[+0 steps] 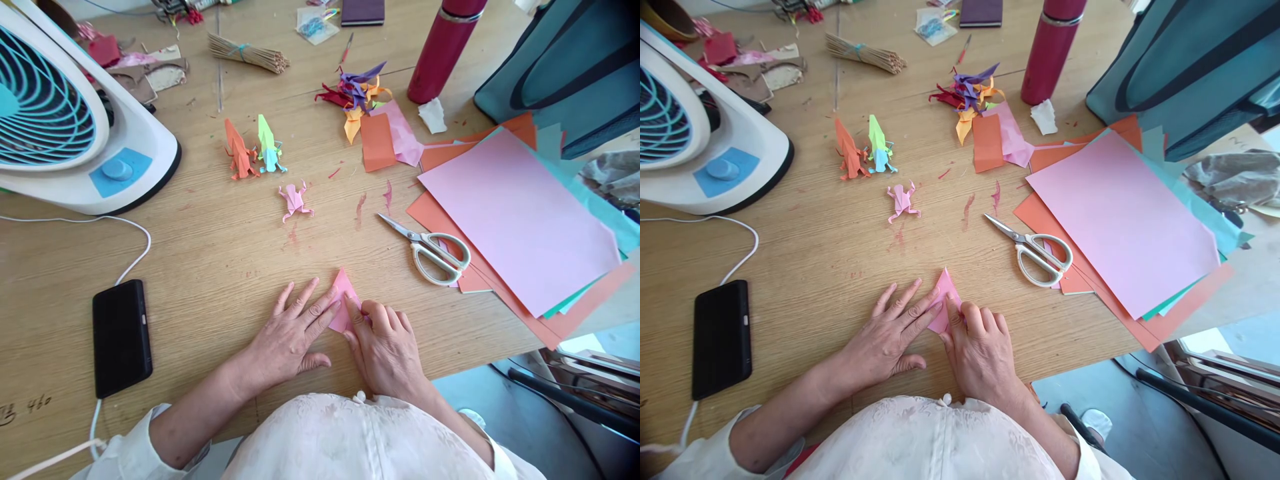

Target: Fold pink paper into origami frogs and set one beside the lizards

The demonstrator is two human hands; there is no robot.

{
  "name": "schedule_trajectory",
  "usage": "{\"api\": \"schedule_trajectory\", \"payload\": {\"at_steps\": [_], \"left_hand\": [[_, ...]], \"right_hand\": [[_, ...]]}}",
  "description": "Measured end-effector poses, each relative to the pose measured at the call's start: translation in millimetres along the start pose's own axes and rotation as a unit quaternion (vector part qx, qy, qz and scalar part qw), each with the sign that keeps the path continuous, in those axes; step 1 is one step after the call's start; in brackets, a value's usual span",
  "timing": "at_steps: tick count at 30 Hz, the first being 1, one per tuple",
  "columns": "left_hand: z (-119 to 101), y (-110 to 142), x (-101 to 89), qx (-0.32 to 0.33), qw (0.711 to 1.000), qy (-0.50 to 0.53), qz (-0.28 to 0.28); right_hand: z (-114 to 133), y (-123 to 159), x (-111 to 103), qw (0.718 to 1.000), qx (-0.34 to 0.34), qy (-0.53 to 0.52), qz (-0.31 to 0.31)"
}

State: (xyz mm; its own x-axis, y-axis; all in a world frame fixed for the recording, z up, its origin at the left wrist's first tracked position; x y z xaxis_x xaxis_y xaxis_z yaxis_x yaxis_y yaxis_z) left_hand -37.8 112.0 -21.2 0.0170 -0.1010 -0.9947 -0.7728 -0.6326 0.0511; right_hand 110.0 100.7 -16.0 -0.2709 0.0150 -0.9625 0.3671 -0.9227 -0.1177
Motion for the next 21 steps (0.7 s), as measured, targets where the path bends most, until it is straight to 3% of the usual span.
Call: {"api": "schedule_trajectory", "payload": {"at_steps": [10, 21], "left_hand": [[-4.7, -4.7, 2.3, -0.008, 1.000, -0.002, -0.020], [-7.8, -7.6, 4.6, -0.053, 0.997, -0.041, 0.036]], "right_hand": [[0.3, -0.1, 1.2, 1.000, 0.013, 0.018, 0.010], [-1.5, -0.9, 1.3, 1.000, 0.016, 0.012, 0.007]]}}
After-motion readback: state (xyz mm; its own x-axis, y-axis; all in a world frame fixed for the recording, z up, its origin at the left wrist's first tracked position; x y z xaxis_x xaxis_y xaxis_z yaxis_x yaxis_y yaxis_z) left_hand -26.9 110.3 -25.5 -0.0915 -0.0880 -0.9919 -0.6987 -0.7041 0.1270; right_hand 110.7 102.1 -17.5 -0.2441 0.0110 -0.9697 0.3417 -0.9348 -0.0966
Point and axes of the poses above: each hand's wrist, its own y-axis away from the middle knuckle, its own x-axis out of the palm, z = x × y, the point moved 6 cm from there along -y, towards the middle knuckle, and after that the axes turned 1 degree about z, right-handed, at the moved point
